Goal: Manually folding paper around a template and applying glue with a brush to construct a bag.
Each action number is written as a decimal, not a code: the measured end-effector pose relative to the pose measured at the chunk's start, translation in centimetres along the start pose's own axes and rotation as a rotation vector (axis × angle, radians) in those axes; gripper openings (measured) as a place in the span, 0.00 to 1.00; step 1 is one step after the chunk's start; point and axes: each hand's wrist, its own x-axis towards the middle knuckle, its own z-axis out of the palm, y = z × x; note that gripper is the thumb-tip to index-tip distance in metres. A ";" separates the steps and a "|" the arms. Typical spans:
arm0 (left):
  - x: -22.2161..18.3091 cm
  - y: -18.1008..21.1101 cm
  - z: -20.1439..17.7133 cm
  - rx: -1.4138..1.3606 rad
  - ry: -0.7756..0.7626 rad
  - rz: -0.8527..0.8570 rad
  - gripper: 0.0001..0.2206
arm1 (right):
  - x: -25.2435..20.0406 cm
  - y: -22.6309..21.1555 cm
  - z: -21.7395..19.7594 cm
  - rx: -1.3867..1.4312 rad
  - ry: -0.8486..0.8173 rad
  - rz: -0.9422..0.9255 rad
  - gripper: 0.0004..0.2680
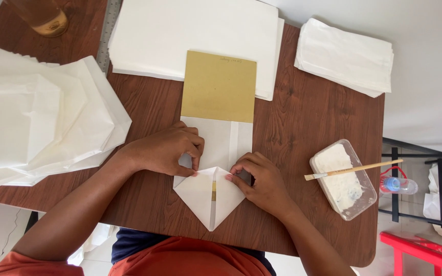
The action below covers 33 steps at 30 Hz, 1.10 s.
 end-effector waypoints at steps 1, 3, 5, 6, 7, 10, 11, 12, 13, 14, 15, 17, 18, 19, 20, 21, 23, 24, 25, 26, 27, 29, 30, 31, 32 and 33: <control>0.0 0.1 0.1 0.018 -0.005 -0.006 0.04 | -0.1 0.2 0.1 0.033 0.013 -0.003 0.02; -0.1 0.2 -0.1 0.044 -0.009 -0.012 0.04 | 0.2 0.3 -0.1 0.064 0.033 -0.012 0.02; -0.2 0.6 0.0 0.086 -0.004 -0.045 0.03 | 0.2 0.2 -0.5 0.136 0.018 -0.041 0.02; -0.3 1.0 0.3 0.087 -0.006 -0.042 0.03 | 0.2 0.3 -0.6 0.135 0.021 -0.039 0.02; -0.4 1.4 0.5 0.158 0.031 -0.073 0.03 | 0.3 0.4 -0.7 0.154 0.009 -0.036 0.02; -1.5 2.3 2.4 0.275 0.161 -0.128 0.03 | 0.3 0.6 -0.7 0.191 -0.003 -0.025 0.03; -2.0 2.5 3.1 0.321 0.254 -0.147 0.03 | 0.3 0.7 -0.7 0.207 0.000 -0.016 0.03; -2.4 2.6 3.8 0.322 0.252 -0.148 0.03 | 0.3 0.8 -0.6 0.209 0.001 -0.016 0.03; -2.7 2.6 4.5 0.350 0.352 -0.168 0.01 | 0.3 0.9 -0.5 0.218 0.012 -0.016 0.03; -3.2 2.7 5.4 0.375 0.454 -0.192 0.01 | 0.1 1.0 -0.4 0.227 0.019 -0.015 0.03; -3.5 2.8 6.1 0.373 0.453 -0.195 0.01 | 0.1 1.0 -0.3 0.229 0.016 -0.013 0.03; -3.9 2.9 7.4 0.312 0.592 -0.241 0.01 | 0.1 1.1 -0.2 0.225 0.020 -0.017 0.03; -4.0 3.0 7.8 0.311 0.595 -0.246 0.01 | 0.2 1.0 -0.2 0.226 0.015 -0.020 0.03; -4.1 3.0 8.1 0.284 0.645 -0.230 0.01 | 0.2 0.9 -0.3 0.229 0.018 -0.024 0.03; -4.1 3.1 8.5 0.256 0.693 -0.211 0.02 | 0.2 0.9 -0.3 0.231 0.023 -0.028 0.04; -4.1 3.0 8.7 0.257 0.695 -0.214 0.02 | 0.3 1.0 -0.4 0.232 0.021 -0.030 0.04; -4.1 2.8 9.1 0.274 0.731 -0.169 0.02 | 0.2 1.1 -0.3 0.230 0.023 -0.028 0.03; -4.1 3.0 9.0 0.274 0.730 -0.171 0.02 | 0.1 1.2 -0.2 0.231 0.022 -0.027 0.03; -4.1 3.1 8.8 0.254 0.743 -0.171 0.02 | 0.1 1.3 -0.2 0.229 0.020 -0.024 0.03; -4.2 3.3 8.6 0.235 0.758 -0.171 0.02 | 0.1 1.4 -0.1 0.227 0.018 -0.022 0.02; -4.2 3.2 8.7 0.235 0.758 -0.173 0.02 | 0.1 1.3 -0.2 0.228 0.016 -0.022 0.02; -4.5 3.0 8.9 0.254 0.785 -0.230 0.03 | 0.1 1.3 -0.2 0.222 0.014 -0.013 0.02; -4.5 3.2 8.8 0.256 0.783 -0.233 0.03 | 0.1 1.2 -0.2 0.226 0.013 -0.013 0.02; -4.5 3.3 8.7 0.212 0.777 -0.246 0.02 | 0.2 1.1 -0.2 0.221 0.017 -0.009 0.02; -4.5 3.4 8.7 0.167 0.771 -0.259 0.03 | 0.1 1.0 -0.3 0.216 0.020 -0.004 0.03; -4.4 3.6 8.7 0.167 0.768 -0.261 0.03 | 0.0 1.1 -0.1 0.219 0.020 -0.003 0.03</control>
